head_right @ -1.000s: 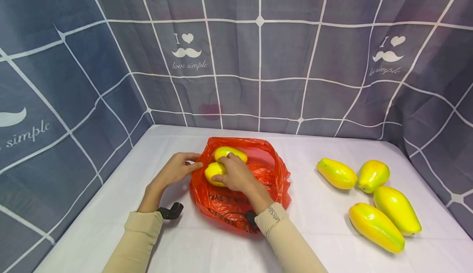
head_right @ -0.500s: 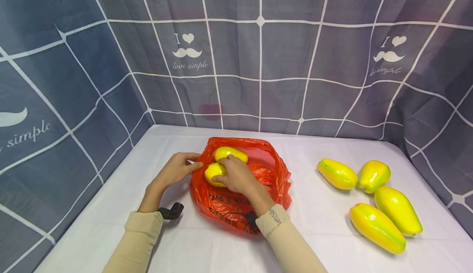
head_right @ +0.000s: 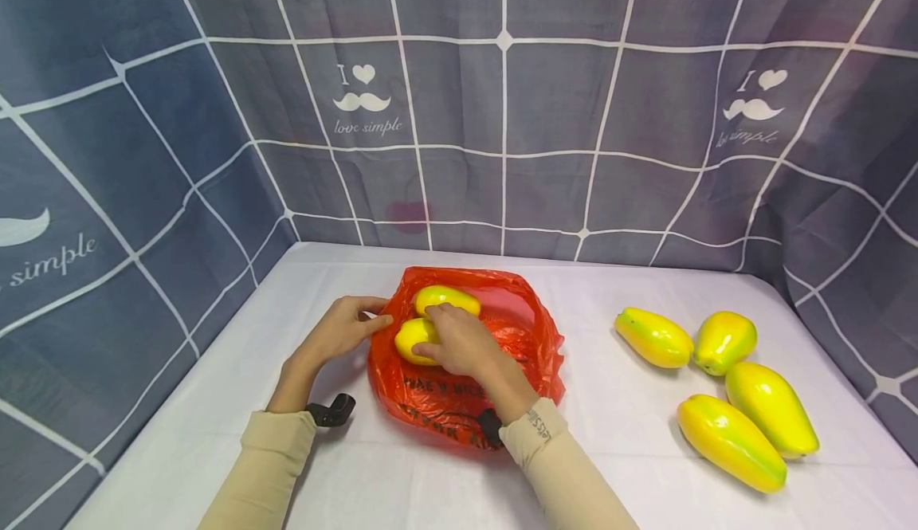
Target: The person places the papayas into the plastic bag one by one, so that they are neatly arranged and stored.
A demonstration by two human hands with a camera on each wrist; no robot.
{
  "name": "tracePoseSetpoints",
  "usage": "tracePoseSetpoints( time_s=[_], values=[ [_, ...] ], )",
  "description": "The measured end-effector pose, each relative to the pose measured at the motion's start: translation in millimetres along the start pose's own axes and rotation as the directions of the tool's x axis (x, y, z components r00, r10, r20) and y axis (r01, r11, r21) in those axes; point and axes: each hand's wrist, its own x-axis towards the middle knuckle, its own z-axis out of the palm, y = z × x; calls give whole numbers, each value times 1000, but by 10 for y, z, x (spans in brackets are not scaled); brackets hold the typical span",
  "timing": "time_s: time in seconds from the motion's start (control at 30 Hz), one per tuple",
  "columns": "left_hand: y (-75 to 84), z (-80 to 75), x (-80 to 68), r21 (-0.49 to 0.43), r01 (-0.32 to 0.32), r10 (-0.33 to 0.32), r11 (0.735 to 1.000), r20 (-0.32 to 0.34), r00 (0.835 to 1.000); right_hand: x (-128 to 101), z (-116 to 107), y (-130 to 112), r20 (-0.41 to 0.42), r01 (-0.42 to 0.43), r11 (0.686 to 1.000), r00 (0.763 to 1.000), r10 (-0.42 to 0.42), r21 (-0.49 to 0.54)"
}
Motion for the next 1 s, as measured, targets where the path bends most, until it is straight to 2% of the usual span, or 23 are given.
tracePoseSetpoints(
  time_s=[0.27,0.5,0.67,0.83,1.0],
  values=[
    [-2,0,3,2,4,-4,1000,1,1000,-133,-310,23,-14,-6,1000,1000,6,-7],
    [-18,-6,-1,8,-3,3,1000,6,1000,-344,-384,130,-70,23,999,997,-26,-40],
    [-39,-19,0,21,-5,5,1000,5,1000,-521,-415,210,-131,33,999,991,-33,-6],
    [-64,-39,4,31,-6,6,999,-1,1000,-683,-449,301,-174,12,1000,985,-7,27],
    [-57,-19,10,30,-2,1,1000,13,1000,-831,-507,430,-197,-27,994,979,47,106]
  ],
)
